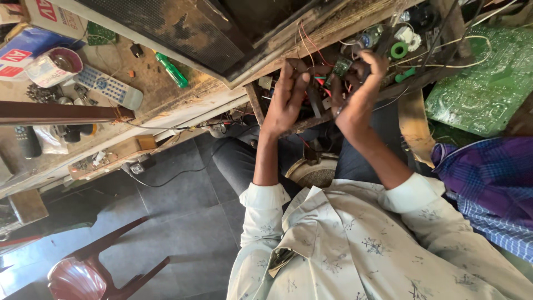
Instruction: The person sits at a cluttered repair bench and solders components onto a small circuit board, holding the board in one hand and a soldering iron in the other. They reposition the board and wires repeatedly while working, then set the board down and pick up a remote control near a television.
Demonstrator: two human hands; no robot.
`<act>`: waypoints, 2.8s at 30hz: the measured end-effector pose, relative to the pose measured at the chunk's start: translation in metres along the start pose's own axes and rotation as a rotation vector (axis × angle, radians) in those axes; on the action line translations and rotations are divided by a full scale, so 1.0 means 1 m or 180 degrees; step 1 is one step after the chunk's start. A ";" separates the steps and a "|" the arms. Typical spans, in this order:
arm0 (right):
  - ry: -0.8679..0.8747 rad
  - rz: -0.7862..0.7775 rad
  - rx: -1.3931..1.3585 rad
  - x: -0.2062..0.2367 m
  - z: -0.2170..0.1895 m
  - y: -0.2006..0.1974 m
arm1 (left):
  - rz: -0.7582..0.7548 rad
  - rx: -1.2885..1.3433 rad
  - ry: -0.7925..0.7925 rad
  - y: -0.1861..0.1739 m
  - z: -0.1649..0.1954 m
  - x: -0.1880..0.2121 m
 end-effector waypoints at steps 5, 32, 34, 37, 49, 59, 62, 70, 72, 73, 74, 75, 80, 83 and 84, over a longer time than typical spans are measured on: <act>-0.0057 -0.0051 -0.0617 0.002 -0.020 -0.026 | -0.0233 0.0073 0.0331 0.008 0.038 0.007; -0.0308 -0.0249 -0.0699 -0.032 -0.069 -0.057 | 0.0279 0.0245 0.1018 0.027 0.096 0.017; -0.0366 -0.0270 -0.0655 -0.034 -0.071 -0.056 | 0.0271 0.0344 0.0929 0.031 0.093 0.013; -0.0449 -0.0290 -0.0557 -0.038 -0.074 -0.055 | 0.0215 0.0249 0.0833 0.037 0.093 0.009; -0.0534 -0.0306 -0.0558 -0.046 -0.085 -0.053 | 0.0208 0.0328 0.0628 0.040 0.095 0.008; -0.0538 -0.0364 -0.0487 -0.048 -0.089 -0.054 | 0.0178 0.0590 0.0951 0.037 0.098 0.009; -0.0563 -0.0362 -0.0481 -0.049 -0.091 -0.054 | 0.0170 0.0621 0.0931 0.035 0.098 0.009; -0.0637 -0.0457 -0.0537 -0.049 -0.096 -0.050 | 0.0478 0.0049 0.0783 0.035 0.101 0.006; -0.0742 -0.0513 -0.0454 -0.049 -0.100 -0.048 | 0.0559 -0.0313 0.0833 0.036 0.109 0.007; -0.0804 -0.0543 -0.0402 -0.050 -0.102 -0.047 | 0.0597 -0.0493 0.0858 0.036 0.114 0.007; -0.0826 -0.0518 -0.0395 -0.050 -0.103 -0.047 | 0.0636 -0.0729 0.0922 0.037 0.120 0.008; -0.0844 -0.0495 -0.0388 -0.051 -0.103 -0.047 | 0.0675 -0.0965 0.0981 0.037 0.127 0.009; -0.0797 -0.0541 -0.0391 -0.051 -0.102 -0.044 | 0.0665 -0.1087 0.0927 0.037 0.138 0.010; -0.0737 -0.0562 -0.0450 -0.049 -0.101 -0.044 | 0.0702 -0.1098 0.0996 0.036 0.142 0.011; -0.0736 -0.0566 -0.0481 -0.049 -0.101 -0.043 | 0.0716 -0.1069 0.0980 0.036 0.141 0.011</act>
Point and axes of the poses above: each hand's wrist, its own x-axis away from the middle knuckle, its own y-axis out of the palm, z = x × y, the point moved 10 cm from there along -x, towards the middle knuckle, and after that the axes turned 4 degrees about -z, right-handed, at the moved point
